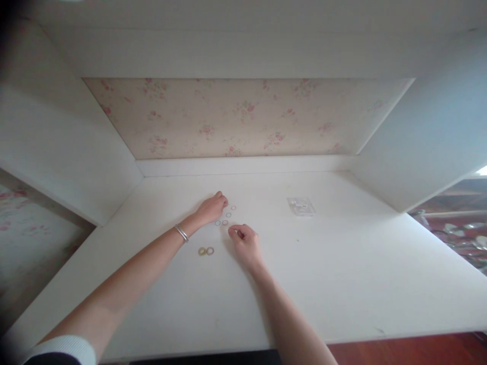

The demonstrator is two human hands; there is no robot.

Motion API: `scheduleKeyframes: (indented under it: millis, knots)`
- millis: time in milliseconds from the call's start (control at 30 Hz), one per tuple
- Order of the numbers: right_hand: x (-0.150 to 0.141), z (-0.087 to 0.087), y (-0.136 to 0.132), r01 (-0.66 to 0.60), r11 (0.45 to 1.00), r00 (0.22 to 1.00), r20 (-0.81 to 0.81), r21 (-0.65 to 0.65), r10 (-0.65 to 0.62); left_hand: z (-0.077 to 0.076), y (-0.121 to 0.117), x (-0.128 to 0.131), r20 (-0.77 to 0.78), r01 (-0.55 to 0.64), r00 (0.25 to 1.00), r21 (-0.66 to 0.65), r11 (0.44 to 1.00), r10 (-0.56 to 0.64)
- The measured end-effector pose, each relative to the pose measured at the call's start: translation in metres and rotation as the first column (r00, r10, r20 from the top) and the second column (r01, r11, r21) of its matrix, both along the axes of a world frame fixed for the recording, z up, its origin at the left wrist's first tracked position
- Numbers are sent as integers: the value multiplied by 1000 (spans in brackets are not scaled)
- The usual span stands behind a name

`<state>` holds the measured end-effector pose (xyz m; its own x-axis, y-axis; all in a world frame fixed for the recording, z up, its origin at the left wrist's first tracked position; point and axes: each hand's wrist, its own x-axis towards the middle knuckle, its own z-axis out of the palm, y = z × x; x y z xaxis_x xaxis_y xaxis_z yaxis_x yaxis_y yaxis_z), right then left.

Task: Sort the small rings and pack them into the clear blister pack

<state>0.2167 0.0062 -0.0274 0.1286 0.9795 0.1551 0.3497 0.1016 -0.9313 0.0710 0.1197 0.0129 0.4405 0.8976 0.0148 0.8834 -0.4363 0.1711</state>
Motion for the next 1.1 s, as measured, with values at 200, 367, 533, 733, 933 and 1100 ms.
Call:
scheduleKeyframes:
  millis: [200,367,533,733,933,1100]
  knots:
    - [-1,-2,1,6,1000,1000,-30,-13,-6,12,-46,-27,239,25,970,70,997,-41]
    - [-2,-2,1,11,999,1000,-10,-38,-11,1,-106,-52,327,64,943,-3,998,-60]
    - [-3,-1,0,16,999,1000,-1,-46,-16,-9,-138,-60,353,86,933,-33,996,-69]
    - [-3,0,-1,25,999,1000,13,-41,-25,-12,-140,-58,240,115,964,10,993,-114]
    - [-4,0,-1,17,998,1000,11,-66,-17,-14,-141,-58,201,93,975,22,995,-96]
    - [-3,-1,0,12,999,1000,22,-53,-11,-11,-145,-58,250,43,967,25,999,-48]
